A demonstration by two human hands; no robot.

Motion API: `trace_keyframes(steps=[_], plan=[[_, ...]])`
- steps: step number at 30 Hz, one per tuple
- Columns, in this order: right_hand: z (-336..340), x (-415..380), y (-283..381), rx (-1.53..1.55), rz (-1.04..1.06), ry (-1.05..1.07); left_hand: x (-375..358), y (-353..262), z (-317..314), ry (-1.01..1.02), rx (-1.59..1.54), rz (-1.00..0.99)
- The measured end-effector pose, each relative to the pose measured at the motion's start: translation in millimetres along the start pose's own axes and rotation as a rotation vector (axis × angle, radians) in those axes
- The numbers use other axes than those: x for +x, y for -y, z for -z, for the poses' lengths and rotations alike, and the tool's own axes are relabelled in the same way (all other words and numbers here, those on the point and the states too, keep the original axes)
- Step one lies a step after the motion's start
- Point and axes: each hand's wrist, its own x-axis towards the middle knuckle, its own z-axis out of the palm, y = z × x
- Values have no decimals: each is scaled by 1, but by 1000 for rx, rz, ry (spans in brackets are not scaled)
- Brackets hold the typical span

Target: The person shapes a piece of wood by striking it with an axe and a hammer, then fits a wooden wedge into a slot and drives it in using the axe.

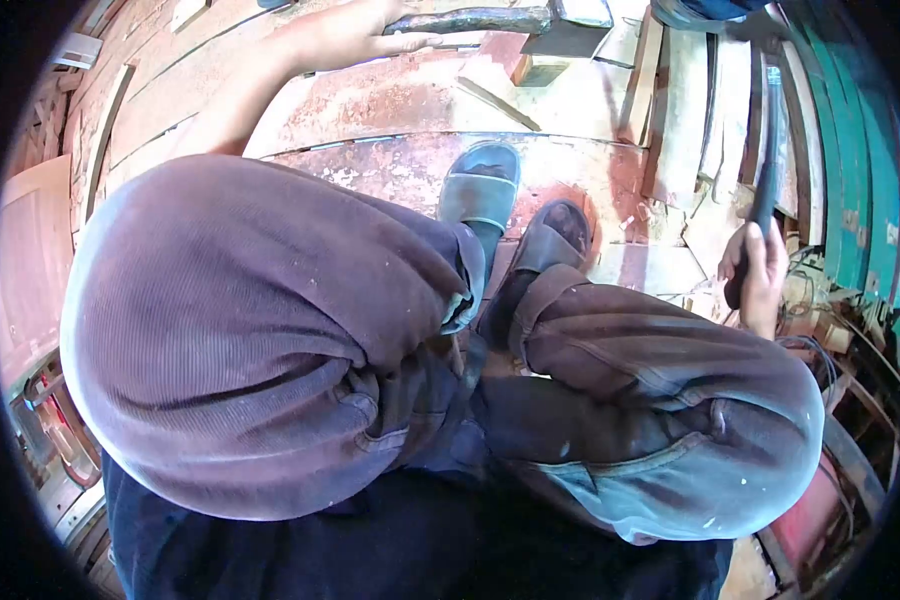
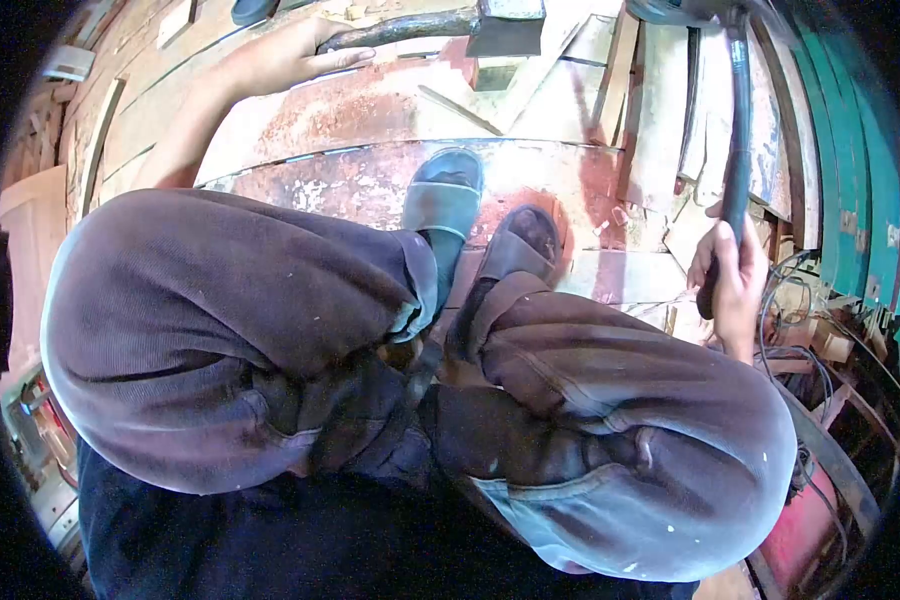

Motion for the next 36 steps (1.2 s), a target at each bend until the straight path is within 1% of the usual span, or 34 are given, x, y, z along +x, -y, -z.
trace_keyframes(steps=[1,2,4,5,6,7,8,9,10,12,13,15,16,17,19,20,22,23,24,25,26,28,32,33,34,36], plan=[[1,-3,21,2,-72,29,-1,-7,5,46,13,88],[7,-2,28,2,-52,79,1,-6,5,62,50,106],[8,-7,48,-11,-99,125,5,8,-1,90,127,135],[4,-7,56,-126,-90,122,1,17,-11,-151,64,-181],[0,-6,62,-240,-83,123,3,19,-11,-187,91,-190],[-5,-4,67,-278,-129,110,4,21,-12,-217,113,-197],[-10,-2,74,-380,-114,164,2,21,-14,-243,131,-203],[-12,-4,78,-417,-135,162,-3,-2,1,-24,119,72],[-13,-1,84,-455,-146,159,0,-5,3,-3,91,68],[-7,2,101,-593,15,68,0,-2,4,44,31,73],[6,6,107,-571,129,54,0,-1,2,-8,68,45],[18,9,126,-686,441,-137,2,-11,10,115,102,166],[18,12,133,-346,391,-75,3,-16,12,178,119,223],[17,16,138,-169,390,56,0,5,-3,6,23,73],[5,17,138,-4,371,121,2,9,-3,41,48,23],[-4,15,126,-77,340,94,3,10,-2,54,64,-1],[-20,10,98,-283,259,76,3,15,-6,49,107,66],[-24,14,91,-533,181,141,3,17,-8,48,130,99],[-31,18,86,-788,123,227,2,-4,2,49,153,132],[-33,23,85,-824,129,256,0,-26,16,169,105,251],[-35,26,84,-859,133,280,-4,-22,8,-23,165,-4],[-43,21,84,-729,120,248,-4,-22,8,39,227,206],[-40,8,81,-463,84,186,-2,-4,9,48,82,212],[-38,5,83,-418,36,183,-2,-5,10,48,64,229],[-36,5,84,-436,20,187,-2,-5,11,48,47,243],[-30,5,84,-475,-12,193,3,6,9,23,107,203]])
